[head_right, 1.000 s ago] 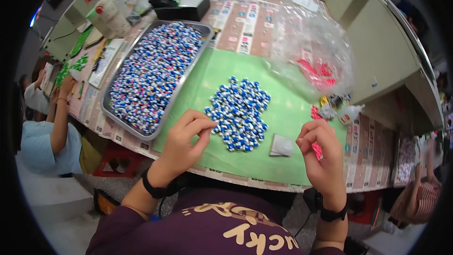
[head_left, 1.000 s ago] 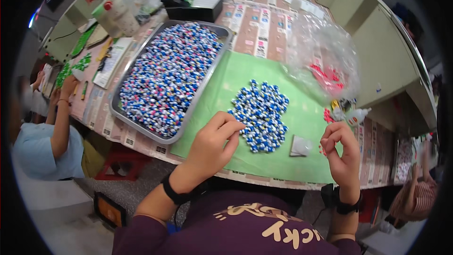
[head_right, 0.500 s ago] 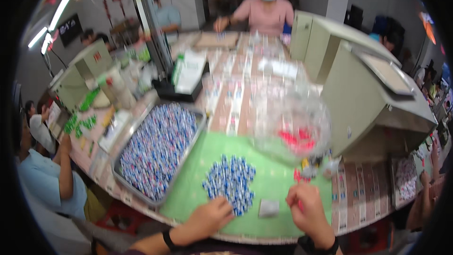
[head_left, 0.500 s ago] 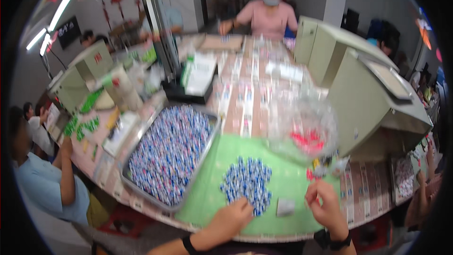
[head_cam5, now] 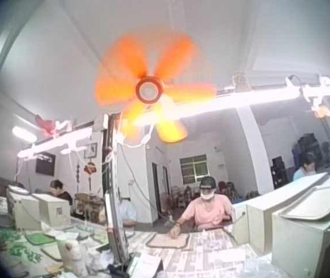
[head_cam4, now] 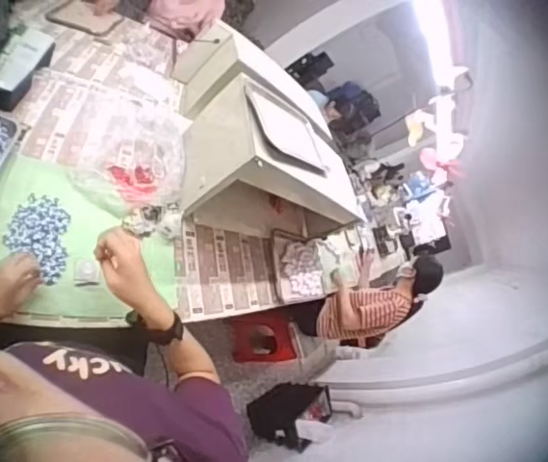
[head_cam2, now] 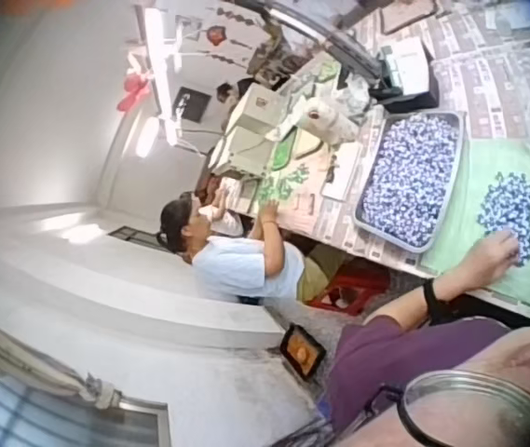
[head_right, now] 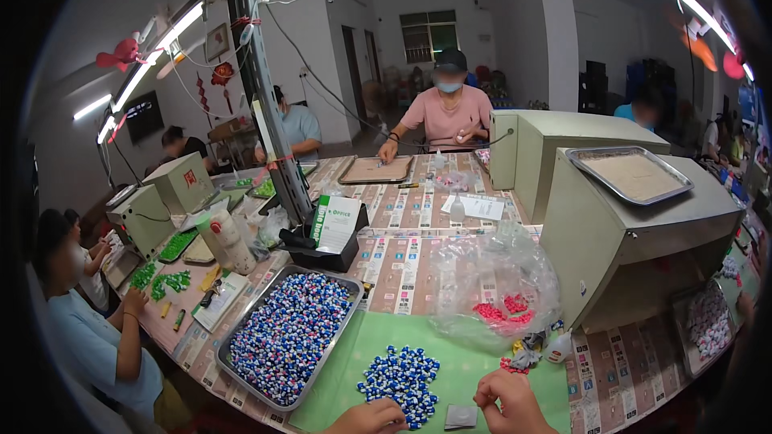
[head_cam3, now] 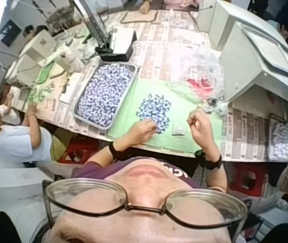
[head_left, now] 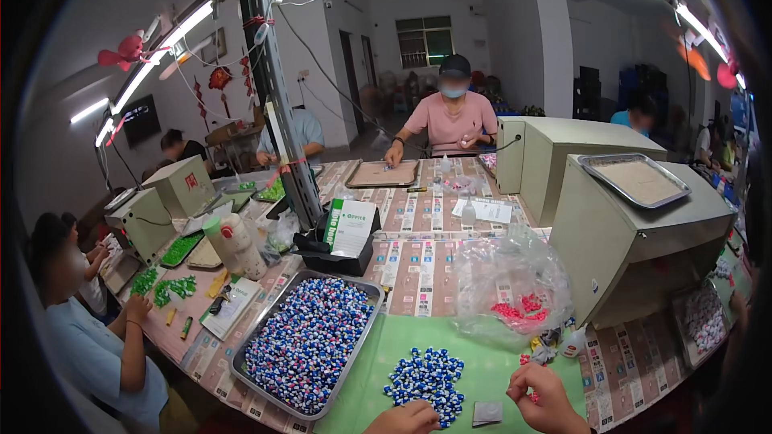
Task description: The person sits at a table and repeatedly picks up small blue and white capsule-shaped candies and pink beads. They insert the pink beads into the open ends of the capsules by hand, then place the assembled items onto a green mat. The process is repetitive and performed one item at a time.
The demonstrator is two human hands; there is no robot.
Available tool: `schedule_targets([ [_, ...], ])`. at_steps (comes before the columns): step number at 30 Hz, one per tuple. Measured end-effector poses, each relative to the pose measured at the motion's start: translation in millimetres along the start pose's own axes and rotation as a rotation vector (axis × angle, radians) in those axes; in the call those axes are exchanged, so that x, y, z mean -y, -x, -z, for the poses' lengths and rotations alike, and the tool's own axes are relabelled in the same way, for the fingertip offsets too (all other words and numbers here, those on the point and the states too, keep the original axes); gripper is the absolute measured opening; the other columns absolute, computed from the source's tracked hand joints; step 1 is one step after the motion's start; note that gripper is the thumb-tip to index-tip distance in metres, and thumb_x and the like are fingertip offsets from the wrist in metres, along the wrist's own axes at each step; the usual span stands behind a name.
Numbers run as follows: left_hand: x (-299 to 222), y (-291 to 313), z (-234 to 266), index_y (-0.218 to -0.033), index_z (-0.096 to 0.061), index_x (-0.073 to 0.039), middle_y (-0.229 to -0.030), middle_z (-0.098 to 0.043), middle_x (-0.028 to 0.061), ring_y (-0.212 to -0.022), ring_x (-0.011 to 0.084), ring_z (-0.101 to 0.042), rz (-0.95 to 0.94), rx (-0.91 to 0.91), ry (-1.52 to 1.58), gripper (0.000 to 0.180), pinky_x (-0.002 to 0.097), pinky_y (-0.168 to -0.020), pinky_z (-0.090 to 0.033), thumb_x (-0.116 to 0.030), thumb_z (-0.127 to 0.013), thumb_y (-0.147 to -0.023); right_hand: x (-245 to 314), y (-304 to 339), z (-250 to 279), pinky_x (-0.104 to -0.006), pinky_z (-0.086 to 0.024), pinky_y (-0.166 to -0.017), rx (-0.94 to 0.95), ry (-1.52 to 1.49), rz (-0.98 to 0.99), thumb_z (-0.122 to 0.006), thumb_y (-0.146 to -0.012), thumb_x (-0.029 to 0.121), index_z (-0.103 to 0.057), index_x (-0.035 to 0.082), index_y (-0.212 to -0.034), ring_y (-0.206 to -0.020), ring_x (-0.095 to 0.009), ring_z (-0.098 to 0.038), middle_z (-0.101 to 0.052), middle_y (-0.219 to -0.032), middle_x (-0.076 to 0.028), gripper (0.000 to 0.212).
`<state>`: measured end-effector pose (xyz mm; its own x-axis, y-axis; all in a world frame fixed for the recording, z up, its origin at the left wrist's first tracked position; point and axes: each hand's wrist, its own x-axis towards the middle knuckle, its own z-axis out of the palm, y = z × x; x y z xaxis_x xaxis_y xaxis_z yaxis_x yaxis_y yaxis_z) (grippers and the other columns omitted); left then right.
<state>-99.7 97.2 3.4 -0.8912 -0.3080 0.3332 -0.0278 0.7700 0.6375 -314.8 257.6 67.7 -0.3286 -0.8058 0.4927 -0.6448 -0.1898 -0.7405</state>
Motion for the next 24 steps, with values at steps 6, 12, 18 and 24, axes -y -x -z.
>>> schedule_targets([
  [6,-39,-31,18,-0.102,-0.070,-0.005,-0.086,-0.064,-0.0006,-0.073,0.0084,-0.060,0.378,0.084,1.039,0.014,0.0236,-0.062,-0.049,-0.017,-0.065,-0.095,37,-3,-33,-0.0340,-0.042,-0.073,0.062,-0.192,0.149,-0.059,-0.074,-0.013,-0.052,0.003,-0.081,-0.082,-0.028,-0.056,-0.058,-0.085,-0.010,0.019],
  [12,-38,-32,15,-0.098,-0.068,-0.005,-0.083,-0.065,-0.0004,-0.072,0.0074,-0.059,0.420,0.135,1.190,0.014,0.0222,-0.065,-0.047,-0.019,-0.063,-0.096,32,2,-45,-0.0364,-0.043,-0.076,0.011,-0.197,0.145,-0.067,-0.078,-0.007,-0.055,0.005,-0.083,-0.084,-0.030,-0.057,-0.060,-0.088,-0.010,0.018],
  [18,-37,-31,15,-0.096,-0.067,-0.006,-0.082,-0.065,-0.0007,-0.069,0.0066,-0.057,0.384,0.130,1.137,0.012,0.0211,-0.061,-0.044,-0.017,-0.062,-0.097,33,-2,-37,-0.0386,-0.045,-0.074,-0.058,0.005,0.400,-0.071,-0.074,-0.003,-0.056,0.006,-0.082,-0.078,-0.029,-0.058,-0.063,-0.088,-0.008,0.020],
  [24,-24,-29,8,-0.094,-0.066,-0.005,-0.078,-0.063,-0.0006,-0.067,0.0060,-0.055,0.357,0.174,1.021,0.016,0.0208,-0.058,-0.043,-0.019,-0.060,-0.098,31,-2,-26,-0.0396,-0.047,-0.075,0.049,0.208,0.564,-0.066,-0.073,0.001,-0.057,0.007,-0.081,-0.079,-0.027,-0.059,-0.062,-0.091,-0.008,0.013],
])
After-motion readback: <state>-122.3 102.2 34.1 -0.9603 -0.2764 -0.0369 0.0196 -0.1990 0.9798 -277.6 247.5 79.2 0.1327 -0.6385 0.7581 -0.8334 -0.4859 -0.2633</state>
